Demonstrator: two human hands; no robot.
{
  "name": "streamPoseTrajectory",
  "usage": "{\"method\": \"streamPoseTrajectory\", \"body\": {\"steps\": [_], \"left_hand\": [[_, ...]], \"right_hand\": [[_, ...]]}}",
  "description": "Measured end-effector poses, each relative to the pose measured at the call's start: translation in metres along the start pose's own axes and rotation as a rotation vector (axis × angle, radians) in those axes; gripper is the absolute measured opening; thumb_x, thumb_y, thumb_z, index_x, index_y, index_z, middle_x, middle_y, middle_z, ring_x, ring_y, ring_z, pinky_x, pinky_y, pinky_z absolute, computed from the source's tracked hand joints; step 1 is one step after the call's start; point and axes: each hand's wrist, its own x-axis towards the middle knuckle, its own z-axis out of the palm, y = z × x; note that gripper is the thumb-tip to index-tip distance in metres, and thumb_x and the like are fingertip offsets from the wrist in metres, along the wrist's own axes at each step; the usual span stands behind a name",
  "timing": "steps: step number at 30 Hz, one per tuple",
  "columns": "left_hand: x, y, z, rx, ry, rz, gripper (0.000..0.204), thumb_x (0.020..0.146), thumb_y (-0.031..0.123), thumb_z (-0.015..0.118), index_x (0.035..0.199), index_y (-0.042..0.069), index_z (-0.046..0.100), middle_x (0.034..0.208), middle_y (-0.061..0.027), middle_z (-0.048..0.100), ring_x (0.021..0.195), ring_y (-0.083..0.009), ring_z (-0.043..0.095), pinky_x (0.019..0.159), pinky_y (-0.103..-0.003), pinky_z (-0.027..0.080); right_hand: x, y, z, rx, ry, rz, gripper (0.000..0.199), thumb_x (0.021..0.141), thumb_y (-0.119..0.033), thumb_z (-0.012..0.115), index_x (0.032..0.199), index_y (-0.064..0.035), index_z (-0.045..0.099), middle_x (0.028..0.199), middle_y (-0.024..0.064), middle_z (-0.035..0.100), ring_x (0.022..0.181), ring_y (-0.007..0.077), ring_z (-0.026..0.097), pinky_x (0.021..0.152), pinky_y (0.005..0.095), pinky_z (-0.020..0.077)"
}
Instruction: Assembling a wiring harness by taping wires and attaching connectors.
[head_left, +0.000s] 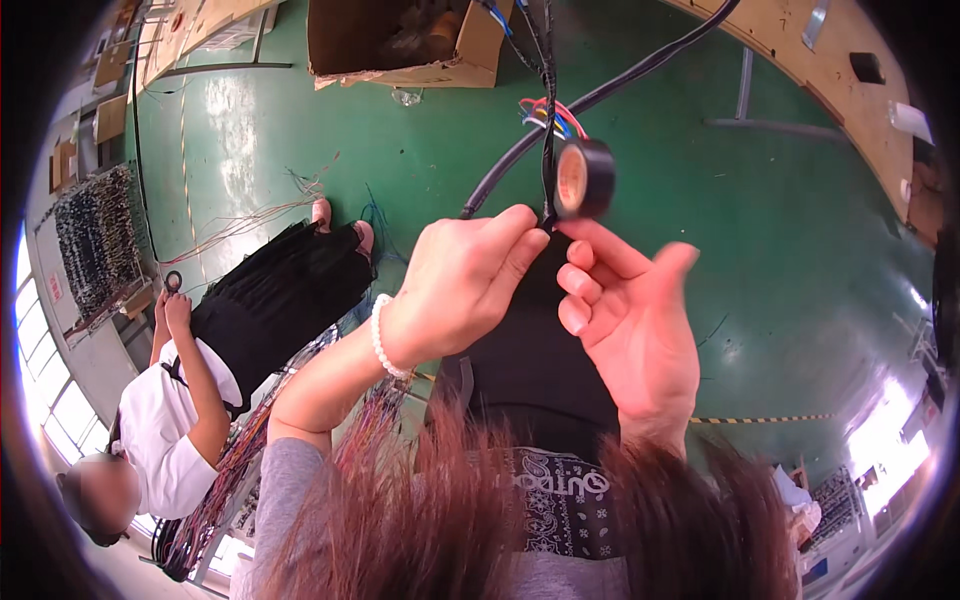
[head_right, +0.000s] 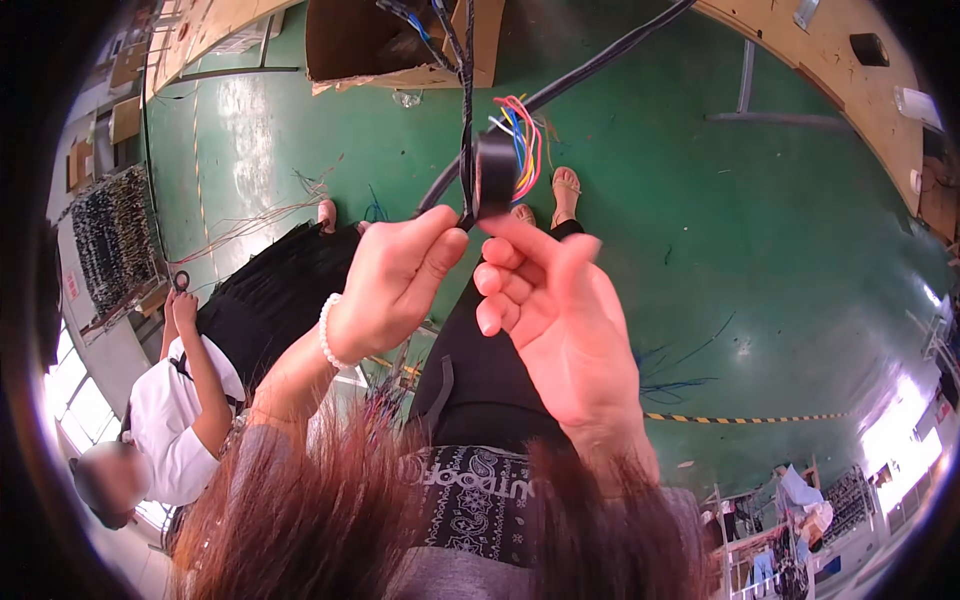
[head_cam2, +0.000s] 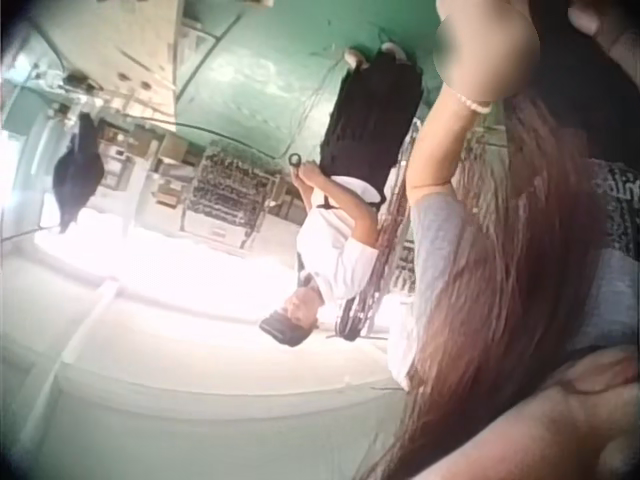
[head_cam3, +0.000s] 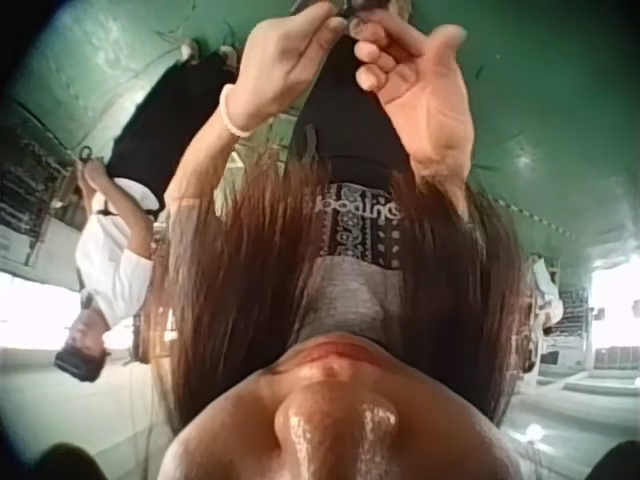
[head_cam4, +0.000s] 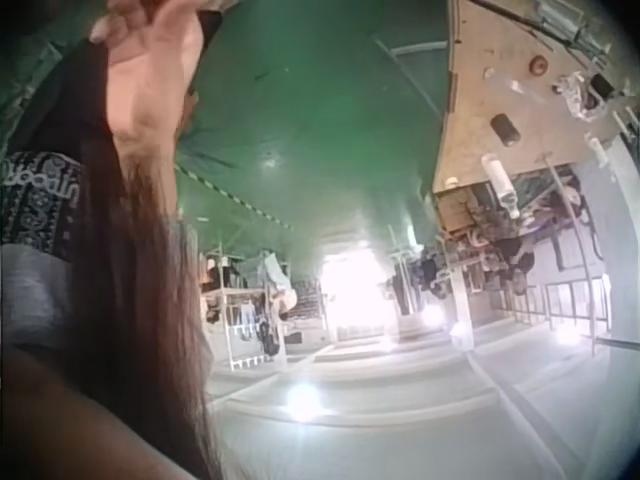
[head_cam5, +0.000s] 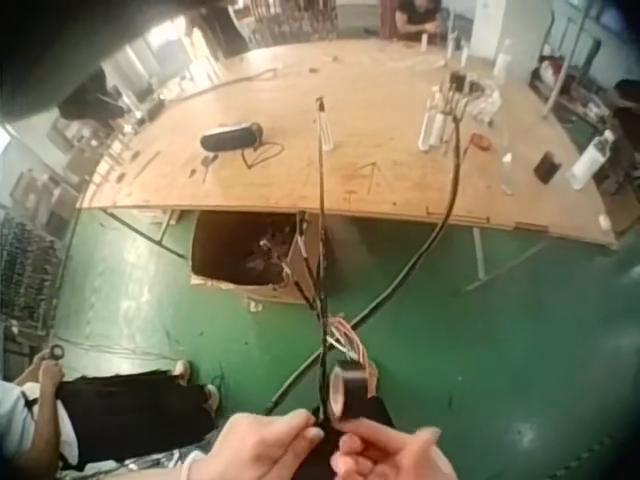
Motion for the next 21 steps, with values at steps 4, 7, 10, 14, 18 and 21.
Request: {"method": "streamPoseTrajectory", "body": {"steps": [4,7,10,14,18,21], "left_hand": [[-0.003,-0.001,0.008,-0.156,0.025,-0.002,0.019,0.097,0.015,0.052,0.084,0.002,0.050,0.065,-0.0195,0.055,0.060,-0.0424,0.055,0.053,-0.047,0.040],[0.000,0.002,0.017,-0.262,0.037,-0.015,0.018,0.098,0.015,0.051,0.087,0.000,0.051,0.065,-0.0202,0.054,0.059,-0.0425,0.055,0.053,-0.046,0.041],[0.000,-0.006,0.016,-0.310,0.019,-0.085,0.018,0.098,0.015,0.051,0.088,0.000,0.052,0.064,-0.0198,0.055,0.059,-0.0421,0.055,0.054,-0.045,0.041],[0.000,0.003,0.007,-0.270,-0.034,-0.159,0.019,0.099,0.015,0.051,0.088,0.000,0.052,0.062,-0.0188,0.056,0.058,-0.0405,0.057,0.053,-0.044,0.043],[0.000,-0.004,0.009,-0.228,0.043,-0.074,0.020,0.099,0.016,0.051,0.086,0.000,0.050,0.061,-0.0183,0.055,0.059,-0.0401,0.058,0.053,-0.044,0.043],[-0.002,0.004,0.005,-0.112,0.000,-0.050,0.020,0.098,0.016,0.051,0.084,0.002,0.049,0.061,-0.0176,0.055,0.061,-0.0406,0.058,0.053,-0.046,0.044]], "right_hand": [[0.027,0.045,-0.020,-0.155,0.141,-0.147,0.051,0.096,-0.051,0.055,0.115,-0.0044,0.058,0.100,-0.0018,0.057,0.090,0.0110,0.055,0.074,0.0290,0.0461],[0.071,0.044,0.006,-0.036,0.260,-0.255,0.051,0.096,-0.050,0.056,0.123,-0.0065,0.055,0.114,0.0042,0.061,0.104,0.0156,0.059,0.089,0.0339,0.0492],[0.093,0.046,0.010,0.083,0.075,-0.326,0.036,0.099,-0.034,0.057,0.120,-0.0054,0.055,0.112,0.0071,0.061,0.100,0.0155,0.059,0.089,0.0328,0.0493],[0.091,0.055,-0.038,-0.116,-0.260,-0.460,0.044,0.097,-0.027,0.062,0.130,0.0004,0.051,0.116,0.0106,0.062,0.102,0.0185,0.060,0.087,0.0331,0.0501],[0.046,0.054,-0.056,-0.326,-0.249,-0.337,0.049,0.096,-0.027,0.062,0.133,0.0032,0.050,0.118,0.0115,0.060,0.103,0.0184,0.060,0.086,0.0321,0.0500],[0.009,0.022,-0.026,-0.236,0.036,-0.038,0.053,0.096,-0.032,0.062,0.133,0.0047,0.050,0.114,0.0092,0.060,0.098,0.0170,0.059,0.084,0.0299,0.0493]]}}
